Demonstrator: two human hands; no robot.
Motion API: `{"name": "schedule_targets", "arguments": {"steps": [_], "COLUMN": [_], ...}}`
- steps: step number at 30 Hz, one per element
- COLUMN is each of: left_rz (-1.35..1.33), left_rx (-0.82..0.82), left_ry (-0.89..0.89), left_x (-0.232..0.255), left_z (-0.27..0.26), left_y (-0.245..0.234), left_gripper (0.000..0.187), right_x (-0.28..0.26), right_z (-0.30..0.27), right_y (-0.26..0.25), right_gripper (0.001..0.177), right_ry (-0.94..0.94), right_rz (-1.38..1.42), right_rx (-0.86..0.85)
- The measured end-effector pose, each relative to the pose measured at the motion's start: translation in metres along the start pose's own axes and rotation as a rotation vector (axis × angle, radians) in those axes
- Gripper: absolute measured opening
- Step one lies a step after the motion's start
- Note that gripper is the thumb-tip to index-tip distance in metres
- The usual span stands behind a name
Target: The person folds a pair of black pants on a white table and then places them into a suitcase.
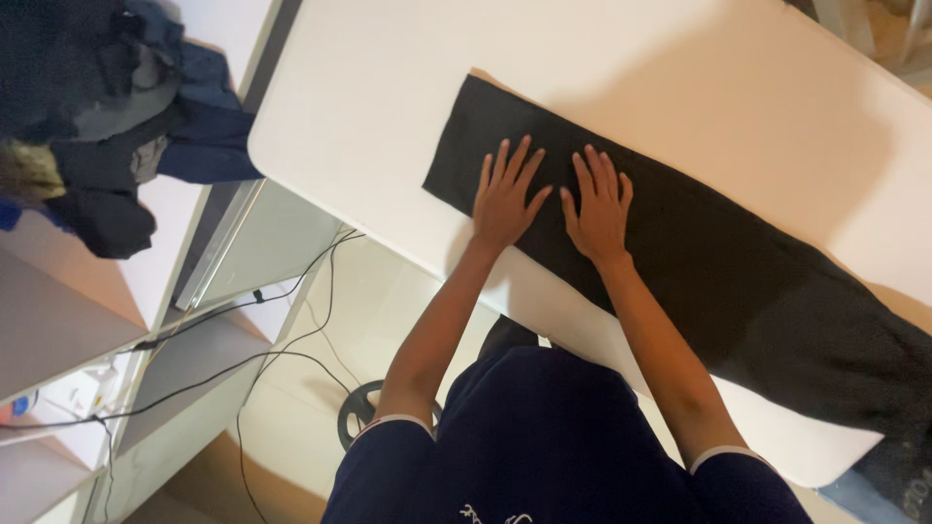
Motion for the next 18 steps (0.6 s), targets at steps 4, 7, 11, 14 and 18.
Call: {"name": "schedule_targets", "arguments": {"steps": [4, 7, 11, 14, 18], "left_rz": [0.105, 0.095, 0.032, -0.058, -0.100], "left_rx": [-0.096, -0.019, -0.024, -0.062, -0.119], "left_ry": [-0.089, -0.151, -0.087, 0.118, 0.304], "left_x": [-0.022, -0.024, 0.011, 0.056, 0.098], "left_z": [0.003, 0.009, 0.020, 0.035, 0.060], "left_y": [0.005, 0.006, 0.022, 0.037, 0.056], "left_gripper": [0.069, 0.066, 0.051, 0.040, 0.029], "right_x": [0.044, 0.082, 0.106, 0.120, 0.137], "right_z": [-0.030, -0.048, -0.073, -0.087, -0.087], "right_y": [-0.018, -0.043, -0.070, -0.075, -0.084], "right_gripper": [0.065, 0.057, 0.043, 0.037, 0.029], "right_ry": [0.053, 0.118, 0.132, 0.185, 0.195], "right_rz": [-0.151, -0.199, -0.190, -0.105, -0.126], "right_rx": [-0.017, 0.136, 0.218, 0.145, 0.082]}}
Point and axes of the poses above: each hand's wrist, its own z-axis towards the middle knuckle, its own y-axis out of the palm, x = y × z, the point moved 7 cm from there along z, towards the middle knuckle, and after that the axes turned 12 degrees about -y, right-handed, at the moved point
